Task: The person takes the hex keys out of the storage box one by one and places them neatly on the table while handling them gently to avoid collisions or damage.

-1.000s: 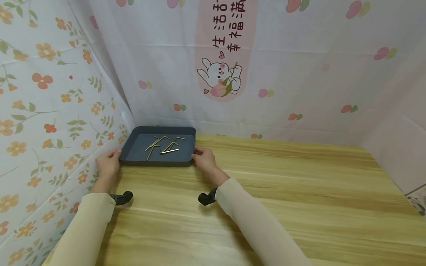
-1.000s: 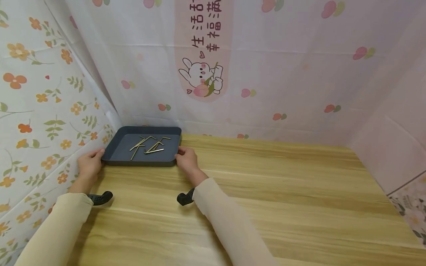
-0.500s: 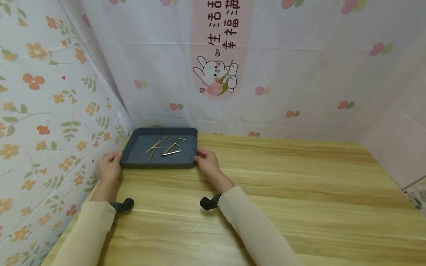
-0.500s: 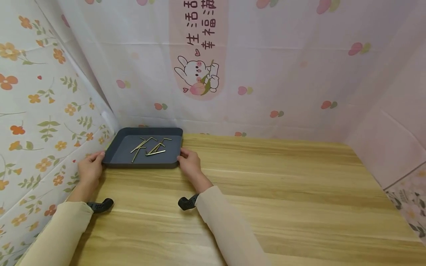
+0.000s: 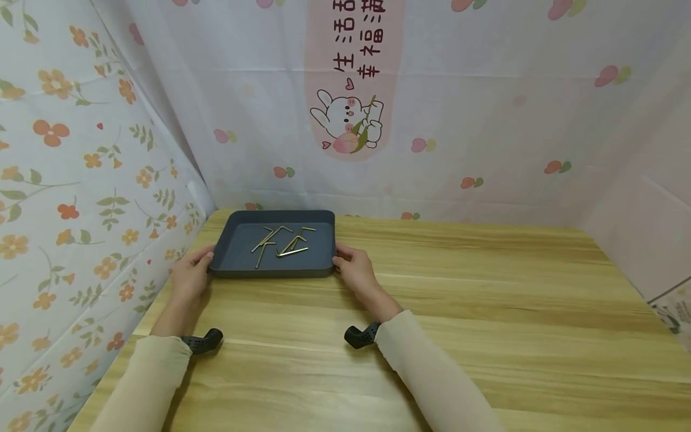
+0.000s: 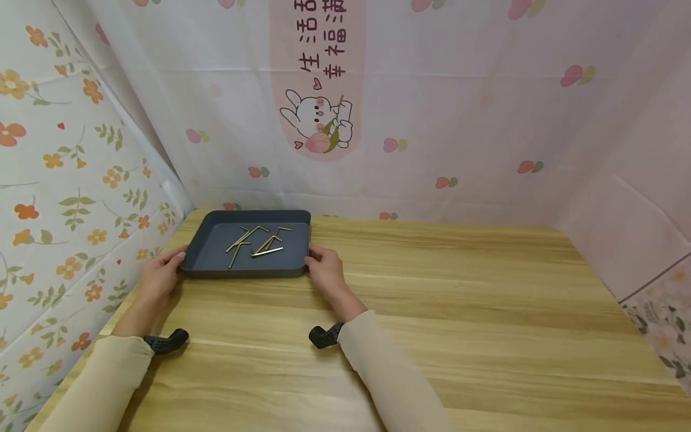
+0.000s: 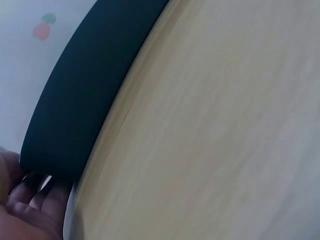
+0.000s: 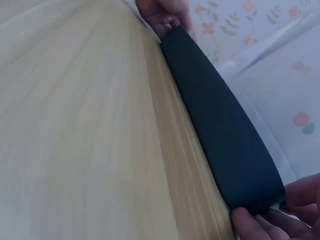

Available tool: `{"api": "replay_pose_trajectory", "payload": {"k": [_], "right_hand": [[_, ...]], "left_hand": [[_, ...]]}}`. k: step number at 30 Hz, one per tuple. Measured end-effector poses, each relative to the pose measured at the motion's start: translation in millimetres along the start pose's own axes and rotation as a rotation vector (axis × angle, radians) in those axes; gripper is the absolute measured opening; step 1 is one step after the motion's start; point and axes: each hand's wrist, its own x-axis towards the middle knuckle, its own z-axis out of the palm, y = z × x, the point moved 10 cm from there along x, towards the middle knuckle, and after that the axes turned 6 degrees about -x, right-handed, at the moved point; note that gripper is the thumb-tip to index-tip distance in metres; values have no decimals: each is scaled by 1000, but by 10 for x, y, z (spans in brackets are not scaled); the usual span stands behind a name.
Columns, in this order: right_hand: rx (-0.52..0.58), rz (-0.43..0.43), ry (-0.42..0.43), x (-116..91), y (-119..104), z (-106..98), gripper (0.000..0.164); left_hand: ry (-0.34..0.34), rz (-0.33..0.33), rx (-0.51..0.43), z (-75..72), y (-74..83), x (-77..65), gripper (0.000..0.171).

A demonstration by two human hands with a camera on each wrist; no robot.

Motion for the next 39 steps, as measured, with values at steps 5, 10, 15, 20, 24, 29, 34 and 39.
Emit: {"api": "replay_pose_trajectory", "payload": {"k": [5,10,15,20,24,29,34,39], "right_hand": [[-136,-47,56,-78,-12,-196,43],[-110,-48,55,-160,55,-385,43],[-110,-40,52,-231,92,-568,44],[-175,-39,74,-298,129,-755,44],[-145,-12,57,-362,206,-909,45],[-99,14,30,-451,303,-1105,46],[-123,-9,39,-536,317,-1291,47],[-156,10,60,-611,362,-1501,47]], "left_hand": [[-99,32,-8,217,64,-68,47],[-210,34,-79,430,78,-185,48],[-274,23,-113,594,97,-297,49],[-315,25,-124,773,131,-377,49],[-358,40,-151,928,172,-440,48],[-429,42,-172,1125,197,-527,49],[-498,66,-182,1329,241,-634,50],[-501,79,-189,1510,253,-723,49]]}}
